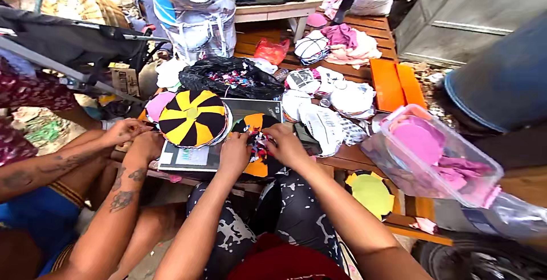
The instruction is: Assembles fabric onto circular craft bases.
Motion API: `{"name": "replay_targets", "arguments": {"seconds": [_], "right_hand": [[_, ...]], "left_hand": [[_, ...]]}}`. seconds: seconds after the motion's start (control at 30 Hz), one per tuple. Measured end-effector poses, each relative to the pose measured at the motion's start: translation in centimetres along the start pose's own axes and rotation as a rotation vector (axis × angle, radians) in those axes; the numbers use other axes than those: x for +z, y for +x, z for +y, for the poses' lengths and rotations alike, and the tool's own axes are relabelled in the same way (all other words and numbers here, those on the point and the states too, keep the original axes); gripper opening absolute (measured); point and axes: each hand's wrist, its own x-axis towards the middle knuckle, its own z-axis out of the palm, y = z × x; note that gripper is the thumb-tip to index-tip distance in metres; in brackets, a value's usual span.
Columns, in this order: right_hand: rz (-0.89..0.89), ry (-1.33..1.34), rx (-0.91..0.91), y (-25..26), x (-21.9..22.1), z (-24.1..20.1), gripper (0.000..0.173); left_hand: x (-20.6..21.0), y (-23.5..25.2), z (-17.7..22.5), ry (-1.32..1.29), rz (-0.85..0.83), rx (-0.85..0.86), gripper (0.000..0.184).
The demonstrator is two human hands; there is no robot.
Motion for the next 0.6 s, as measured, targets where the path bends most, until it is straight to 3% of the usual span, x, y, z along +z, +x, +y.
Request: {"name": "replay_targets", "arguments": {"seconds": [0.1, 0.23, 0.4, 0.5, 0.6], "right_hand": [[-0.169, -0.038, 0.048, 1.8, 1.0, -0.4, 0.048], [-0.134, 0.051, 0.049, 3.3, -0.6, 0.1, 0.029], [-0.177, 0.084, 0.017, 4.8, -4.2, -0.3, 0.022], [-0.218, 0.062, 0.014, 4.4, -4.5, -0.7, 0.027], [-0.118, 0.059, 0.028, 3.4, -3.0, -0.4, 0.014]], "left_hand": [[-0.7, 1.3, 1.0, -0.047, -0.076, -0.009, 0.026], [-2.8, 2.0, 1.7, -0.202, -0.024, 0.097, 0.02], [-3.0, 2.7, 1.2, -0.323, -0.056, 0.106, 0.029], [-2.6, 2.6, 0.7, -0.275, -0.018, 0.057, 0.031], [-1.7, 2.1, 0.2, -0.141, 0.032, 0.026, 0.03]]}}
